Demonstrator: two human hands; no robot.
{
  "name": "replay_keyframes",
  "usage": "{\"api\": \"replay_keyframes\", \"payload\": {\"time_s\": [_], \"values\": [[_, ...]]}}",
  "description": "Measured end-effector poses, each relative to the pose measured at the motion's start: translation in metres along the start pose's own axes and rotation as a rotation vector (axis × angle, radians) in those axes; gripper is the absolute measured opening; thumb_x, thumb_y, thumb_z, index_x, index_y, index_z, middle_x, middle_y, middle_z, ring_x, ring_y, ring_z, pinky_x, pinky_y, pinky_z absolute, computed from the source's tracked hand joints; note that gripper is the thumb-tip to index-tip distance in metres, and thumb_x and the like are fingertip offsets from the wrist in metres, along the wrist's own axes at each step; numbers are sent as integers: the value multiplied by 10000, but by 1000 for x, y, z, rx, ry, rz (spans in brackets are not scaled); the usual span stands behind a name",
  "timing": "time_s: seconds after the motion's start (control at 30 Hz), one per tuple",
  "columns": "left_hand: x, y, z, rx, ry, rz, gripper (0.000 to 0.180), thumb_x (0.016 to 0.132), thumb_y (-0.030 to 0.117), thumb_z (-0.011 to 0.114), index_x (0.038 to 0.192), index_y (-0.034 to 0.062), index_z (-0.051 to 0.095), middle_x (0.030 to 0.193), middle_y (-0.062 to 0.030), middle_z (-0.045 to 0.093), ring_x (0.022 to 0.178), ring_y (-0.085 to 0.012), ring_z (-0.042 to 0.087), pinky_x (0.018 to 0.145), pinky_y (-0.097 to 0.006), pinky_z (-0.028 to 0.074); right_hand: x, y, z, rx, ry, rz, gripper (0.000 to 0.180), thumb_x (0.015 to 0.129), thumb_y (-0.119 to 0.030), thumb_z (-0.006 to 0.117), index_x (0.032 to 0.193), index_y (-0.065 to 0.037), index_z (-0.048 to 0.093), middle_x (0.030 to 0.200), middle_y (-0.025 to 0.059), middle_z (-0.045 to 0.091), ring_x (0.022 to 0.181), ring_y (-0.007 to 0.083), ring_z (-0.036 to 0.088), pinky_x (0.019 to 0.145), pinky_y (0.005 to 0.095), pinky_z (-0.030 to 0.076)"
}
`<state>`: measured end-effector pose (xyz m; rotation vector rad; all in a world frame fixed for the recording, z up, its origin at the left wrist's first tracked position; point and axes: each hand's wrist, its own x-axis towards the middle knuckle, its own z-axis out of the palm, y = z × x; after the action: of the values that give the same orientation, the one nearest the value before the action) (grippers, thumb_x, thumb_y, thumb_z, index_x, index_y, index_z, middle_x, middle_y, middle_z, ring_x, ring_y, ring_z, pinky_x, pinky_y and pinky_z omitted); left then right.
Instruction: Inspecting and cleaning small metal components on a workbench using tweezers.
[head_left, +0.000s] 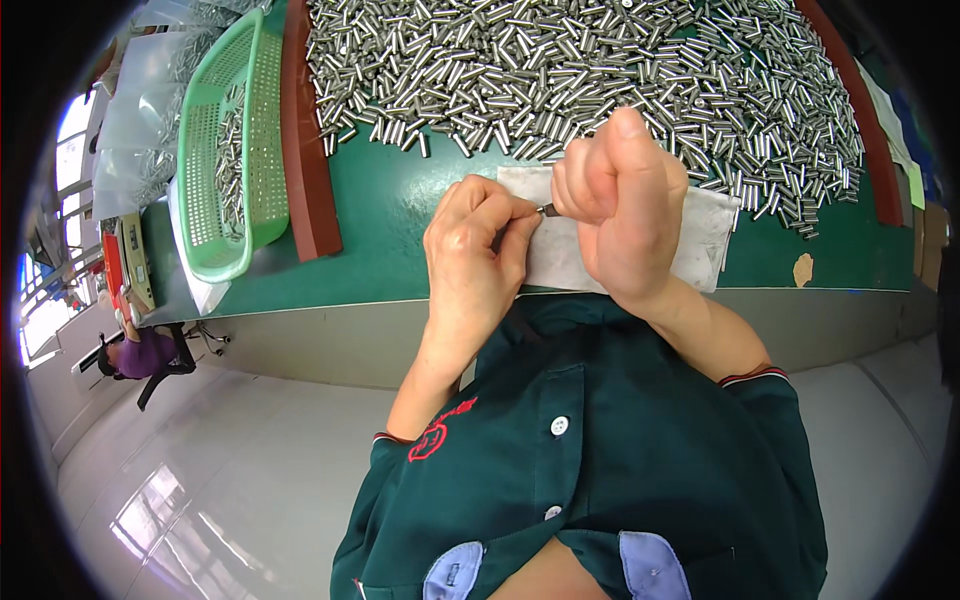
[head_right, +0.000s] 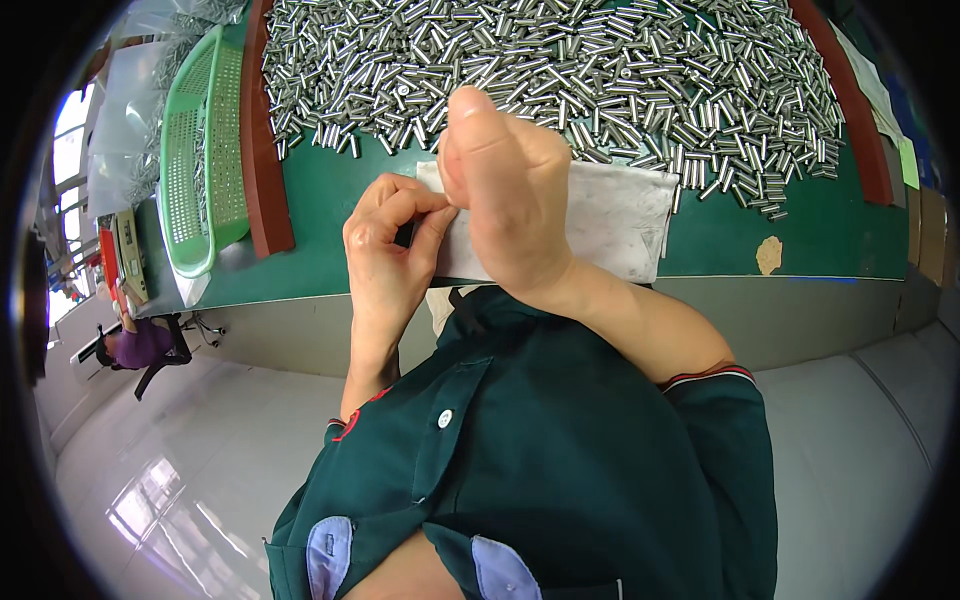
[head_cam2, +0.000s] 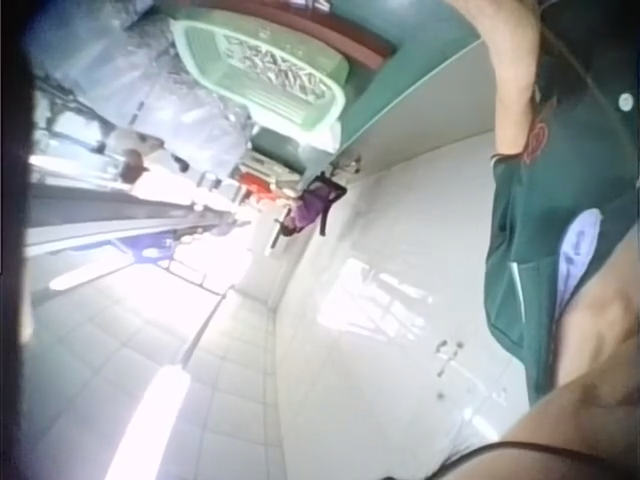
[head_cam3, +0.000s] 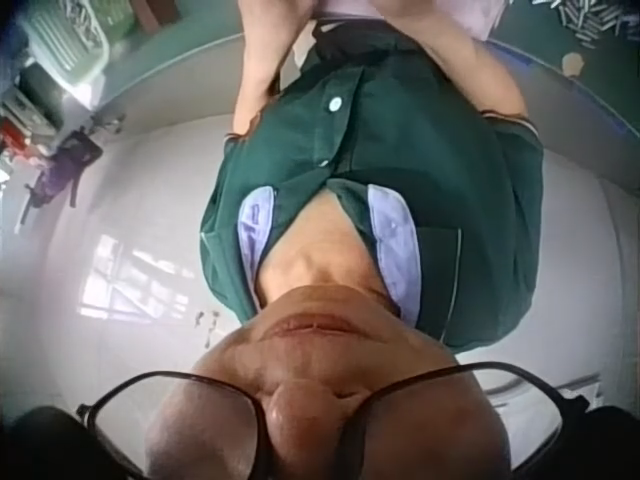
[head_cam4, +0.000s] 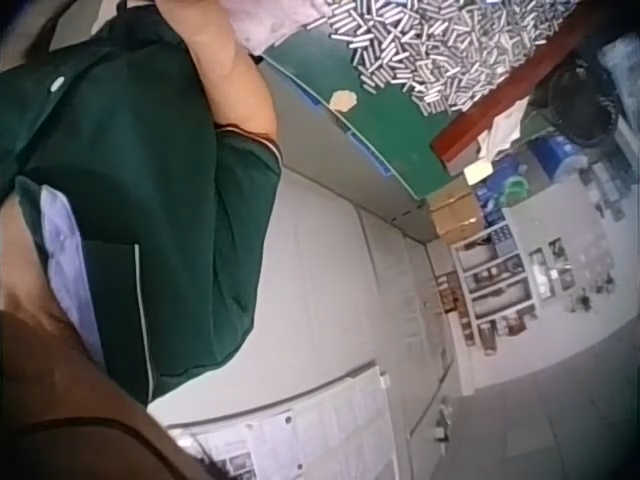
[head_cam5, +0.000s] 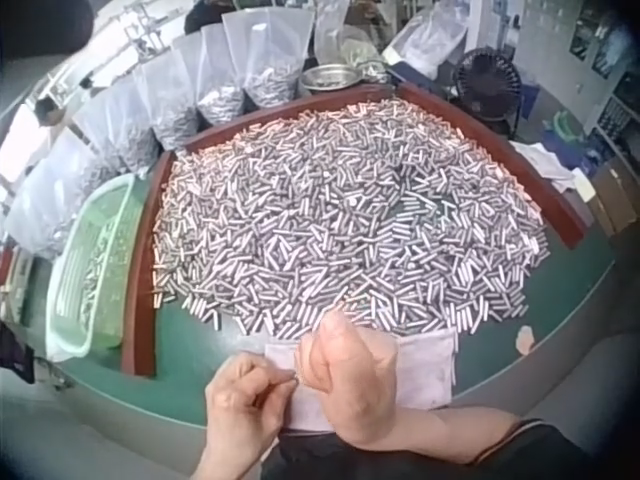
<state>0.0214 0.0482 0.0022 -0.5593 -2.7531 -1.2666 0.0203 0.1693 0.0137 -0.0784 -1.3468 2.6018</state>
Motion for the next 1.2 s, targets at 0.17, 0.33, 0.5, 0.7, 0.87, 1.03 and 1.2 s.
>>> {"api": "replay_keyframes", "payload": {"time_s": [0.17,0.33,0.5,0.7,0.87,1.03,1.2], "values": [[1,2,-1,15,-1,20,84,598,-34,620,642,4,559,635,-81,488,609,-248,484,550,-330,397,-4,-1,5,-99,-34,-71,397,903,-212,309,530,-80,278,440,-7,255,400,70,177,387,241,173],[1,8,-2,60,29,62,64,623,-23,608,645,5,555,644,-88,495,621,-264,487,561,-340,399,0,0,8,-139,-20,-70,407,901,-184,323,511,-75,276,438,-8,267,396,69,203,384,239,187],[-8,-1,-4,-233,49,-114,72,697,-16,590,750,-10,541,696,-57,515,656,-170,501,586,-285,408,0,-1,5,-66,-10,-58,423,912,-198,312,507,-80,286,419,-2,274,376,71,195,366,238,172],[-6,-9,-28,-1235,-44,-586,171,856,158,461,910,2,505,743,-64,509,658,-108,468,624,-219,397,0,-2,2,36,-5,12,420,919,-216,290,519,-87,285,421,-4,268,382,69,179,369,232,169],[10,-33,-41,-1273,-66,-460,176,845,160,468,786,8,535,676,-10,466,589,-73,416,497,-206,323,3,-3,0,4,-23,24,414,918,-215,277,523,-90,280,417,-1,261,387,71,176,375,230,172],[31,-36,-30,338,96,197,143,706,8,602,844,45,606,584,-53,463,479,-158,442,449,-276,342,4,-2,0,81,19,43,435,897,-198,362,485,-74,297,433,-18,306,391,54,228,373,222,182],[32,-33,-35,322,-22,149,83,688,20,614,765,36,591,624,-85,475,504,-198,461,478,-299,371,6,-1,-2,108,25,53,438,898,-201,357,483,-77,289,428,-17,300,389,55,227,373,222,179]]}}
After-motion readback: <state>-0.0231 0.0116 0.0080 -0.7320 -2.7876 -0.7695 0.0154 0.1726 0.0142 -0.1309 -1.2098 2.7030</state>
